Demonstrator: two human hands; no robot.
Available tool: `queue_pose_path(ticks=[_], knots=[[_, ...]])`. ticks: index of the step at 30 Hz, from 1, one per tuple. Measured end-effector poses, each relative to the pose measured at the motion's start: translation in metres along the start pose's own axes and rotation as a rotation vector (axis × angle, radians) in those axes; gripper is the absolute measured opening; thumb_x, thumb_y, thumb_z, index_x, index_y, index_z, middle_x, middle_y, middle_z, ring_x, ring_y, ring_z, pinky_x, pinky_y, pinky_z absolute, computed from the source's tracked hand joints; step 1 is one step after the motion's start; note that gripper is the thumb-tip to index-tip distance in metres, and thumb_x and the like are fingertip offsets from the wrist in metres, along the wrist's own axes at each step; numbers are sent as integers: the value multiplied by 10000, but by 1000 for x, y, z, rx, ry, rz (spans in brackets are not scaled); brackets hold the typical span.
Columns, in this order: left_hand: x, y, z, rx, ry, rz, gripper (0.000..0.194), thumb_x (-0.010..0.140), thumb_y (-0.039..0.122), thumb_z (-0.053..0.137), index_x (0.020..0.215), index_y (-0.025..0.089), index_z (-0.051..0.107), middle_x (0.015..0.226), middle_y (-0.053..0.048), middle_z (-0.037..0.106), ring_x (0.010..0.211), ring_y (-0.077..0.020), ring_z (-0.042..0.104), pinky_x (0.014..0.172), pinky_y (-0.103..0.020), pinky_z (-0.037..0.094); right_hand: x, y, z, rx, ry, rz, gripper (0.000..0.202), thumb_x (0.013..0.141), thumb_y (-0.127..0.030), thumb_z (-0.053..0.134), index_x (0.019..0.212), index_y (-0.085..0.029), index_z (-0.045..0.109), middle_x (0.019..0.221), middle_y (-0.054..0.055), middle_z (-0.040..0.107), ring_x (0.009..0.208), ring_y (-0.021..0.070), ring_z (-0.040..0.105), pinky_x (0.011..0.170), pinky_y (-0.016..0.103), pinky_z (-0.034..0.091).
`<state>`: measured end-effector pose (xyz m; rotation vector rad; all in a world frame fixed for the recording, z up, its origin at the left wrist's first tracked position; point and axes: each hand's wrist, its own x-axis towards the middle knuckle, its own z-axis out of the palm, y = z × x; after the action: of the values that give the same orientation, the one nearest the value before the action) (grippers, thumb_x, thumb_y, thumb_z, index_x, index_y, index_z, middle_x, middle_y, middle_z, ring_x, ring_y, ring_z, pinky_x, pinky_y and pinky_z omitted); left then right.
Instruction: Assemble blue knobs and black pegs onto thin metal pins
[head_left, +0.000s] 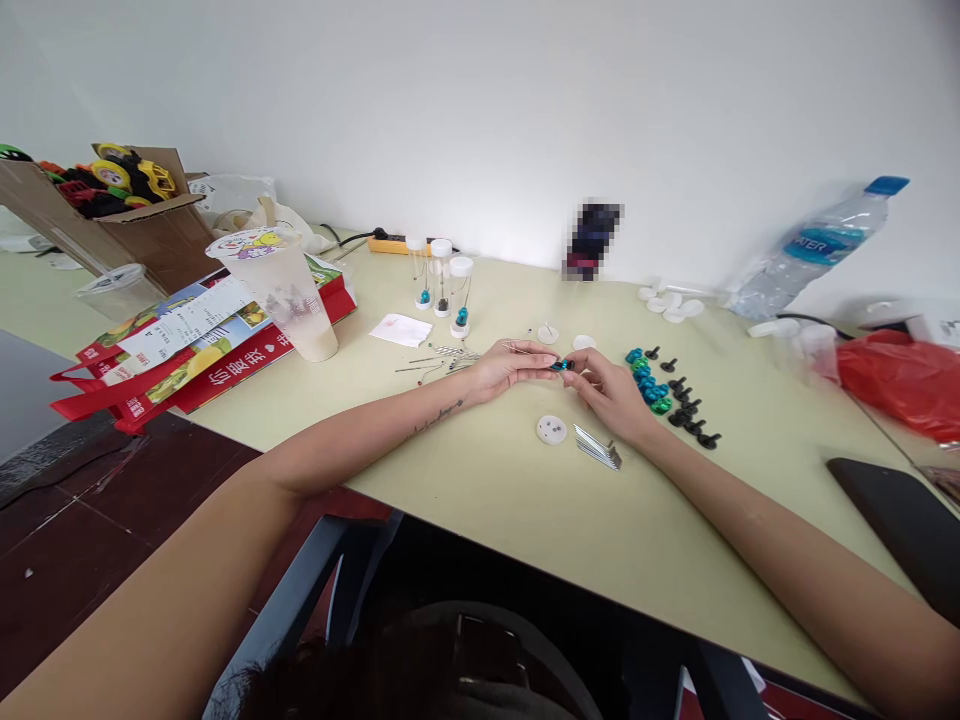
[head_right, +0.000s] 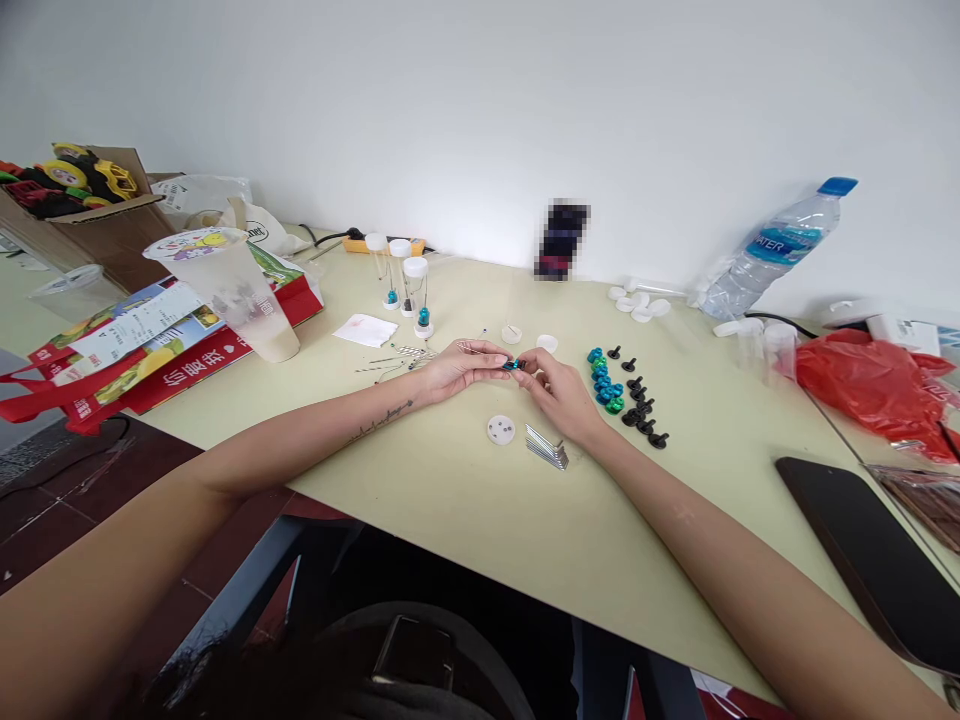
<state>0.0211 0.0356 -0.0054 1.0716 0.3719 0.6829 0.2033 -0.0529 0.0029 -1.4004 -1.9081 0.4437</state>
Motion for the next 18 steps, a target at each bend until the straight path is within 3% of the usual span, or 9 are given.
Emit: queue_pose_path(ticks=[18], knots=[[-1,1,1,8,3,-18,288,630,208,805,873,80,717,880,-86,720,817,-166,691,969,-366,474,1,-1,-1,-2,4,3,230,945,-431,418,1070,-257,503,778,1,606,463,116,487,517,287,418]])
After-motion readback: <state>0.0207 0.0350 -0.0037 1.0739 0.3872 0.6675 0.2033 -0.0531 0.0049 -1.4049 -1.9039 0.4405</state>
